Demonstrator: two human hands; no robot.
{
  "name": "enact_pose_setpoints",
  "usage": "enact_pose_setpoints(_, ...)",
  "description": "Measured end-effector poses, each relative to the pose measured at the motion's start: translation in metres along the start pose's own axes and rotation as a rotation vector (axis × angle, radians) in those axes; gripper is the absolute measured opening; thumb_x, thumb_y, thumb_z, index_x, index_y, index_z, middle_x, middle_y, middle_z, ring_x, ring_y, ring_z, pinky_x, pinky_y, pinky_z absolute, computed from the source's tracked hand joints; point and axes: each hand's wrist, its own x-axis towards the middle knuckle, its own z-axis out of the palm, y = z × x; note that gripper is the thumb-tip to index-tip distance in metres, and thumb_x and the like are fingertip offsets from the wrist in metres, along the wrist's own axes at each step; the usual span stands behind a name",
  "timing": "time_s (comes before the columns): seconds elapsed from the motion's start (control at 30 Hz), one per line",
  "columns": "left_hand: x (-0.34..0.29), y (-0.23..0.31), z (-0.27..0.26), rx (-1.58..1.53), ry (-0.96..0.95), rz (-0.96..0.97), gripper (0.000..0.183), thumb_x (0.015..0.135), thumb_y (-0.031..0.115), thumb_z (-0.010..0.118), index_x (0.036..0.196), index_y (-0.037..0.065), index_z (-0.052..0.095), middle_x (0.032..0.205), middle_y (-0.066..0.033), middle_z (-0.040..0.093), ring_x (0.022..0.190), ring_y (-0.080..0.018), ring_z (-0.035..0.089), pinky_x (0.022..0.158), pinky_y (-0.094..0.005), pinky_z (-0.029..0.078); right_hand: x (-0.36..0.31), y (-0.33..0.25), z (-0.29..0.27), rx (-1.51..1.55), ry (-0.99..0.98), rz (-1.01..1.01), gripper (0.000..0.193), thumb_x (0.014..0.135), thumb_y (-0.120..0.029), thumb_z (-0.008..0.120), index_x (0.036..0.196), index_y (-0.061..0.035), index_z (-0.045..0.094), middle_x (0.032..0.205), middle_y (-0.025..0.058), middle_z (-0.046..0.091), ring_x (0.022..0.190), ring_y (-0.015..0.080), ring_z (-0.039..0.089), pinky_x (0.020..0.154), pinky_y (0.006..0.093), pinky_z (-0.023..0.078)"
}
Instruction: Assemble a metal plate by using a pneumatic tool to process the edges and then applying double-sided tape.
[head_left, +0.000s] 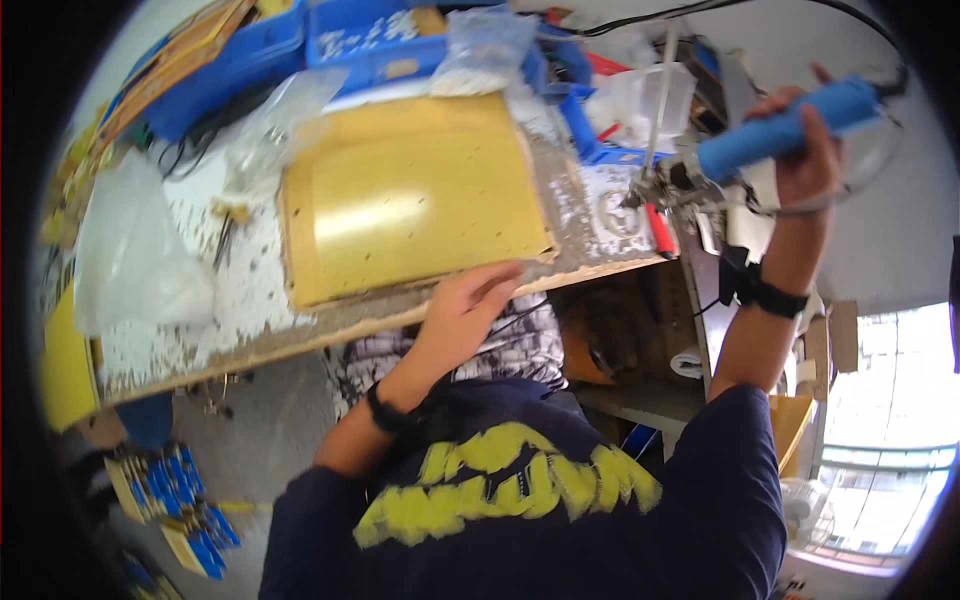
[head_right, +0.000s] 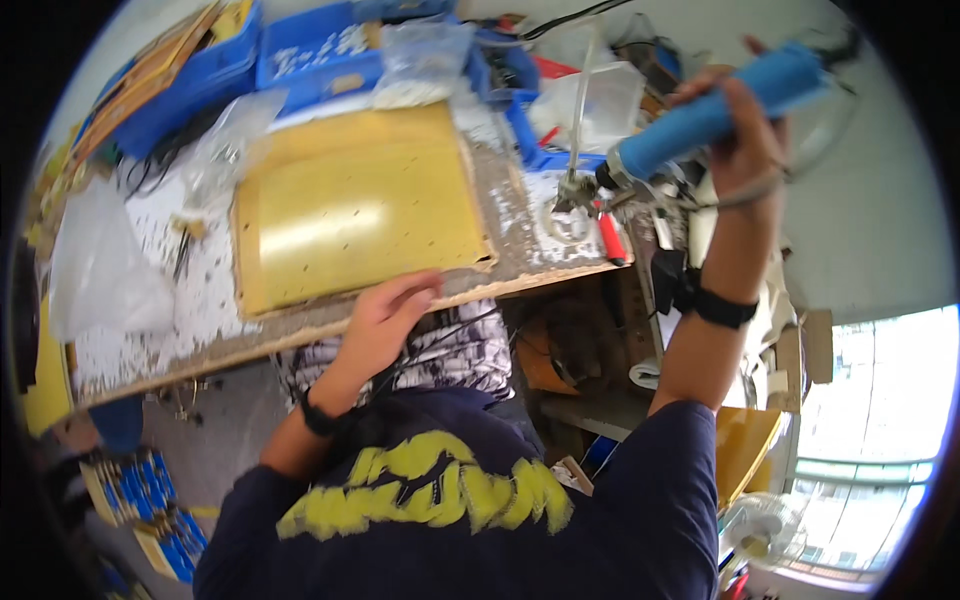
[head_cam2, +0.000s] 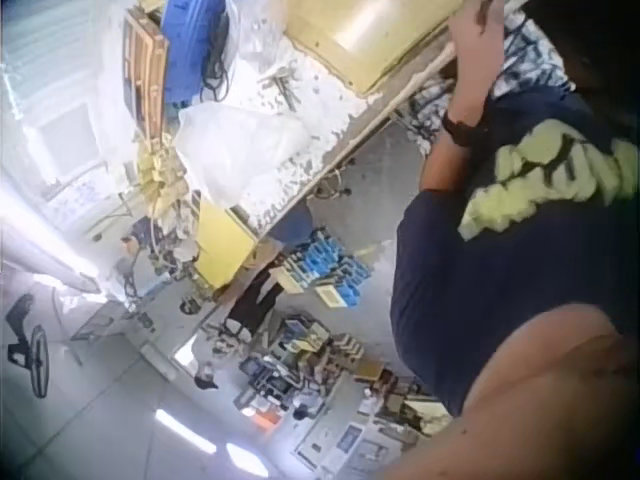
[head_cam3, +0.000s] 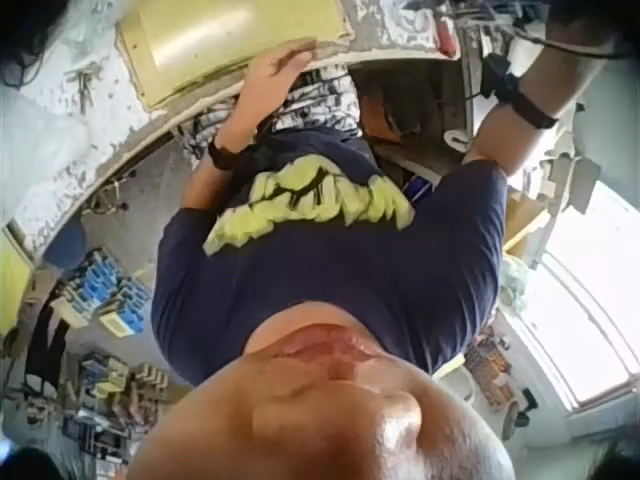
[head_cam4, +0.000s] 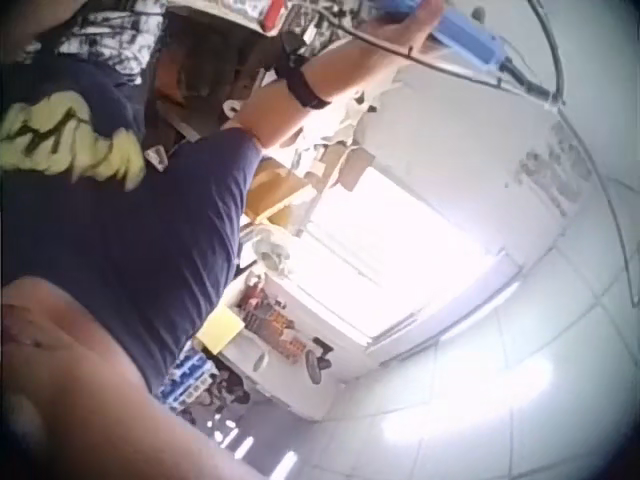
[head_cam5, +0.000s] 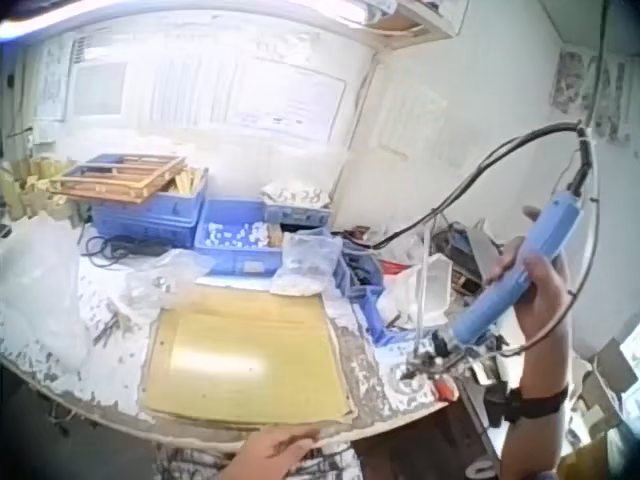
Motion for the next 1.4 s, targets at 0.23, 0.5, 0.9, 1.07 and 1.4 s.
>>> enact_pose_setpoints(0.23,0.003,-0.025,0.021,-0.306,-0.115,-0.122,0.03,0.096,0.009,0.057,0.122,-0.006,0.058,0.107,-0.0098,0.068,0.099,-0.0153,0.064,0.087,-0.0277,0.051,-0.042,-0.022,0.118,0.33,0.022,-0.075,0.054,0.092,-0.019,0.056,0.139,-0.0054,0.033,0.095,0.0086,0.046,0.08,0.0165,0.048,0.075,0.0338,0.045)
enact_pose_setpoints(0.5,-0.002,-0.026,0.009,-0.272,-0.18,-0.252,0.029,0.093,0.001,0.059,0.121,-0.005,0.061,0.099,-0.0112,0.071,0.085,-0.0129,0.067,0.075,-0.0271,0.055,-0.06,-0.004,0.132,0.175,0.238,-0.049,0.062,0.09,-0.026,0.062,0.141,-0.0081,0.032,0.091,0.0069,0.046,0.07,0.0155,0.048,0.068,0.0324,0.045)
enact_pose_setpoints(0.9,-0.024,0.016,-0.077,0.423,0.64,0.274,0.022,0.097,0.012,0.055,0.111,0.0,0.067,0.105,-0.0081,0.071,0.088,-0.012,0.063,0.079,-0.0251,0.049,-0.047,0.043,0.116,0.086,0.456,-0.054,0.059,0.085,-0.005,0.062,0.136,0.001,0.031,0.068,0.0097,0.054,0.053,0.0176,0.053,0.053,0.0335,0.049)
enact_pose_setpoints(1.07,-0.028,0.01,-0.142,0.53,0.948,0.234,0.025,0.099,0.012,0.053,0.116,-0.003,0.063,0.11,-0.0113,0.069,0.096,-0.0113,0.062,0.086,-0.0231,0.047,-0.042,0.062,0.125,0.061,0.491,-0.062,0.054,0.084,-0.002,0.059,0.131,0.0039,0.033,0.063,0.0106,0.053,0.049,0.0184,0.052,0.052,0.0319,0.049)
enact_pose_setpoints(1.4,-0.02,-0.015,-0.143,0.641,0.849,0.244,0.018,0.096,0.008,0.057,0.108,-0.001,0.067,0.104,-0.0122,0.068,0.099,-0.016,0.062,0.088,-0.0264,0.047,-0.045,0.067,0.132,-0.068,0.573,-0.037,0.053,0.081,-0.003,0.057,0.127,0.0078,0.033,0.058,0.0104,0.052,0.047,0.0185,0.052,0.052,0.0321,0.049)
